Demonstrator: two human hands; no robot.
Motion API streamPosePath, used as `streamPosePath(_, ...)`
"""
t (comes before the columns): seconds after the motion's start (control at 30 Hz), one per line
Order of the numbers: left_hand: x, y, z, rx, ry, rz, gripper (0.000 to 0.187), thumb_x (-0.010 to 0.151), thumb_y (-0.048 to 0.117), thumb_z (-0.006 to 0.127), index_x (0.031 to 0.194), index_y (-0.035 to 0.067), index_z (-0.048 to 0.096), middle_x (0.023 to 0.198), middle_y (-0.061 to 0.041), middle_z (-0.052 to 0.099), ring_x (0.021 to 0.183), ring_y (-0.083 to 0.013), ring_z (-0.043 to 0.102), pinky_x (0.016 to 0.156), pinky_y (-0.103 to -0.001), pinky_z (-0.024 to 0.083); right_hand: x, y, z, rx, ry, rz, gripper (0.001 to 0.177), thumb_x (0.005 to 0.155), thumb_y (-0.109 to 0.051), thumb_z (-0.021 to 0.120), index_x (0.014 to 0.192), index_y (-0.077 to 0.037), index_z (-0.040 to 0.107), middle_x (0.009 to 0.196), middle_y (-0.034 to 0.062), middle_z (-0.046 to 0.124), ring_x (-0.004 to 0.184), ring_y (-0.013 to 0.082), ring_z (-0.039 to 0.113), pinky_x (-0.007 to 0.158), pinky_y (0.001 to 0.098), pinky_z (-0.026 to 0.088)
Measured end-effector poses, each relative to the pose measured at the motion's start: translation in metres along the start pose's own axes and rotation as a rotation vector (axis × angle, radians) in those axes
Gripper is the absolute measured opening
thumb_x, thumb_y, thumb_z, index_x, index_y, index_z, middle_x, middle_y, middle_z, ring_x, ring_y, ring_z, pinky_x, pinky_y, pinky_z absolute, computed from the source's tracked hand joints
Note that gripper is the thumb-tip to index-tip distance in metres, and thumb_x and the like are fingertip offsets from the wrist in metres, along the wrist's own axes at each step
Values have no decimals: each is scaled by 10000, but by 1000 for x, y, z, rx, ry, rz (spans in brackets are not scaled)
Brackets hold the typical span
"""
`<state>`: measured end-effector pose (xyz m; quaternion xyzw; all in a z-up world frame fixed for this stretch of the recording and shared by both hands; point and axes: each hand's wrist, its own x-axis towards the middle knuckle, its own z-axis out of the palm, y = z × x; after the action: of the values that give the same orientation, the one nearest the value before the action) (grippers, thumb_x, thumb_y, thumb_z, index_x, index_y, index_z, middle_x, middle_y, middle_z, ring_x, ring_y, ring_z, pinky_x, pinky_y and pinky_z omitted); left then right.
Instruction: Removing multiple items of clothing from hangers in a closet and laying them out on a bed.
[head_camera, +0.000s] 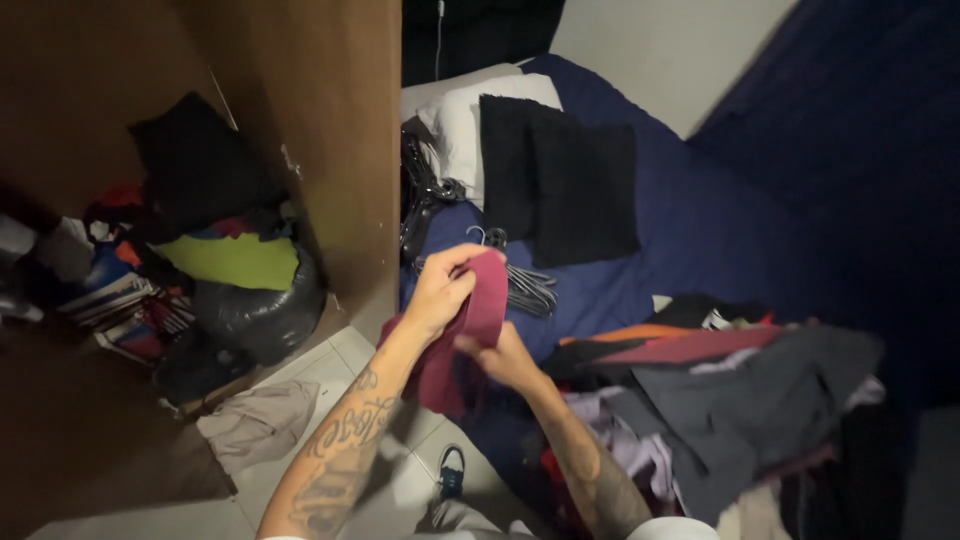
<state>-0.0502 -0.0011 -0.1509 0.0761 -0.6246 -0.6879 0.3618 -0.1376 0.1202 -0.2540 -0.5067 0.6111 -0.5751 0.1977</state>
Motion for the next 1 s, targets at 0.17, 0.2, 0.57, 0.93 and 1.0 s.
streamPosePath(0.17, -16, 21, -22, -36, -292, 45, 590, 816, 145, 782, 1379, 65, 626, 1242, -119, 683, 1144, -166, 636, 1064, -352, 500, -40, -42, -24, 125, 289, 227, 351, 851, -83, 833, 1178, -45, 712, 1071, 112, 733, 1018, 188, 635, 933, 422, 520)
streamPosePath(0.2, -20, 30, -24, 52, -401, 76, 787, 791, 265, 888, 1480, 91, 551, 1307, -130, 649, 1203, -185, 606, 1108, -388, 471, -49, -45, -36, 152, 359, 228, 535, 855, -85, 836, 1347, -24, 635, 1267, 176, 701, 1211, 251, 624, 1074, 493, 481)
streamPosePath(0.57, -131, -228, 96, -342, -980, -525, 996, 589, -149, 885, 1497, 54, 528, 1429, -151, 617, 1286, -289, 585, 1116, -501, 438, -83, -83, -225, 599, 1024, 175, 565, 962, -329, 781, 1425, -75, 582, 1342, 113, 676, 1204, 249, 659, 1107, 513, 505)
streamPosePath(0.93, -213, -213, 311, -159, -934, -742, 1028, 576, 126, 1032, 1487, 157, 557, 1395, -134, 650, 1308, -339, 597, 1058, -529, 501, -137, -159, -330, 887, 943, -150, 503, 983, -359, 725, 1390, -78, 633, 1360, 157, 678, 1275, 303, 649, 1180, 544, 443)
streamPosePath(1.0, -199, -223, 329, -164, -888, -838, 897, 622, 115, 1005, 1430, 110, 613, 1326, -180, 681, 1182, -339, 671, 950, -546, 560, -146, -168, -358, 924, 926, -171, 543, 997, -444, 672, 1408, -93, 622, 1409, 143, 650, 1350, 303, 588, 1231, 540, 383)
